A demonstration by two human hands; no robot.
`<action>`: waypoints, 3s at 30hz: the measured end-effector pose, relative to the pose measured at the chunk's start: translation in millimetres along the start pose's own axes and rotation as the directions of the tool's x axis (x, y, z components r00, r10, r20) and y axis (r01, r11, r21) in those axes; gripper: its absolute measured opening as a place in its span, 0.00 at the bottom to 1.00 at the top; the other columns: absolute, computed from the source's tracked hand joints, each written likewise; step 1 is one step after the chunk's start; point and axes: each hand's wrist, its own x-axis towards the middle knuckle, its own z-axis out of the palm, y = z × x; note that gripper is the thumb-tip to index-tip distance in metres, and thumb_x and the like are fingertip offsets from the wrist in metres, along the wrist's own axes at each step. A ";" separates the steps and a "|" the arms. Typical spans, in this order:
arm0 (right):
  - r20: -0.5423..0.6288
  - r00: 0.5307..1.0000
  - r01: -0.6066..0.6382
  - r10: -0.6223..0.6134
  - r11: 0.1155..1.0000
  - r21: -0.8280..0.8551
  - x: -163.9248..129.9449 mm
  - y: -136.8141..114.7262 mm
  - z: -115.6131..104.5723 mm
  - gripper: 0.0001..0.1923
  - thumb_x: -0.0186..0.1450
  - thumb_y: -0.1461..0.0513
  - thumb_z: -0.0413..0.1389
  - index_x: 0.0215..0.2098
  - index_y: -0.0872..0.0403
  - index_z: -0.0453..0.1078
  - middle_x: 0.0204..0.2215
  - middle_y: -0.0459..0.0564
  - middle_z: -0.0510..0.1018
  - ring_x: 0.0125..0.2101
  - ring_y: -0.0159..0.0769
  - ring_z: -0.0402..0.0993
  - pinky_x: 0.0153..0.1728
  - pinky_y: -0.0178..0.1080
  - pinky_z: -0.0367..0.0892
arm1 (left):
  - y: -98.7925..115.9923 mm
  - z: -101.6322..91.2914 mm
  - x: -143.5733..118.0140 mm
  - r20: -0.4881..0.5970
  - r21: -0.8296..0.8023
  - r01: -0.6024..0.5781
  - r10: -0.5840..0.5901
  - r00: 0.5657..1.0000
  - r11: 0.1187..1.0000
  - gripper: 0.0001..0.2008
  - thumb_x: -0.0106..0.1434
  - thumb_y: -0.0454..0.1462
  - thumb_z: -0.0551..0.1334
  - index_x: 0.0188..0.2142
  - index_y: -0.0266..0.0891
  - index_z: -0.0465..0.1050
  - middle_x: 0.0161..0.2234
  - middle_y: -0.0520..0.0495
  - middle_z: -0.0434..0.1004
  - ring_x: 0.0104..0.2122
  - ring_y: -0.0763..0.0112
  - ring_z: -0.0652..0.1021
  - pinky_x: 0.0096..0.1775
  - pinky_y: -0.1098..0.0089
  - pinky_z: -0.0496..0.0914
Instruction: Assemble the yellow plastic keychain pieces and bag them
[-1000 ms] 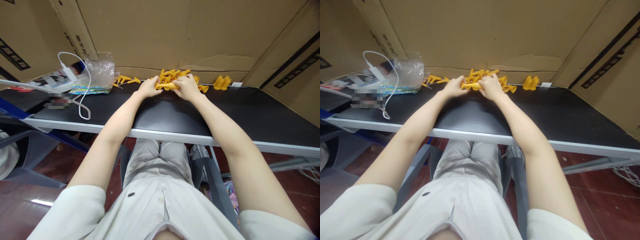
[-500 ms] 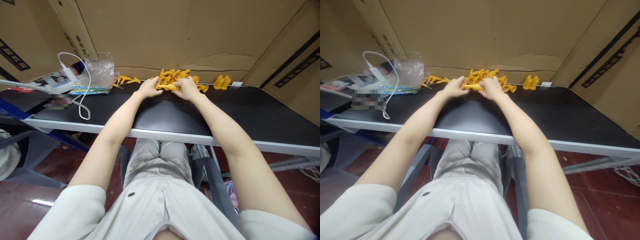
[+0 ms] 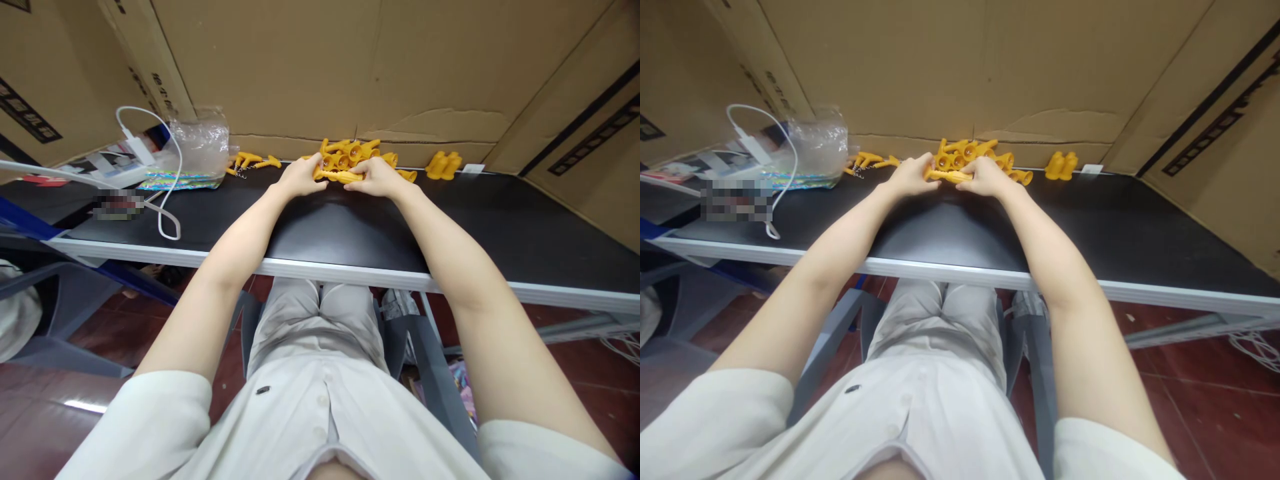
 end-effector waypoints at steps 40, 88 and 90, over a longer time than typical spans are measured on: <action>0.163 0.910 -0.368 0.382 0.557 0.744 -9.2 -24.0 -5.8 0.19 0.68 0.59 0.77 0.29 0.54 0.73 0.25 0.49 0.78 0.24 0.31 0.72 0.32 0.36 0.75 | 2.6 -1.6 -0.4 0.009 -0.081 0.013 -0.012 1.000 0.997 0.24 0.65 0.42 0.68 0.60 0.44 0.75 0.51 0.39 0.86 0.58 0.42 0.83 0.61 0.51 0.75; -0.219 0.736 -0.168 0.640 0.486 0.858 2.1 29.2 -37.1 0.28 0.62 0.34 0.67 0.37 0.45 0.68 0.31 0.50 0.78 0.40 0.52 0.82 0.42 0.53 0.79 | -3.6 5.7 6.0 0.034 -0.054 -0.061 0.063 0.997 0.997 0.15 0.72 0.38 0.60 0.46 0.36 0.86 0.46 0.38 0.90 0.46 0.54 0.85 0.54 0.59 0.75; -0.216 0.734 -0.158 0.644 0.472 0.867 1.8 29.5 -38.7 0.28 0.64 0.34 0.66 0.37 0.45 0.67 0.33 0.51 0.80 0.43 0.53 0.83 0.45 0.54 0.80 | -3.8 6.6 6.5 0.034 -0.046 -0.073 0.074 0.997 0.996 0.14 0.72 0.38 0.60 0.45 0.36 0.86 0.46 0.38 0.90 0.46 0.55 0.85 0.52 0.61 0.75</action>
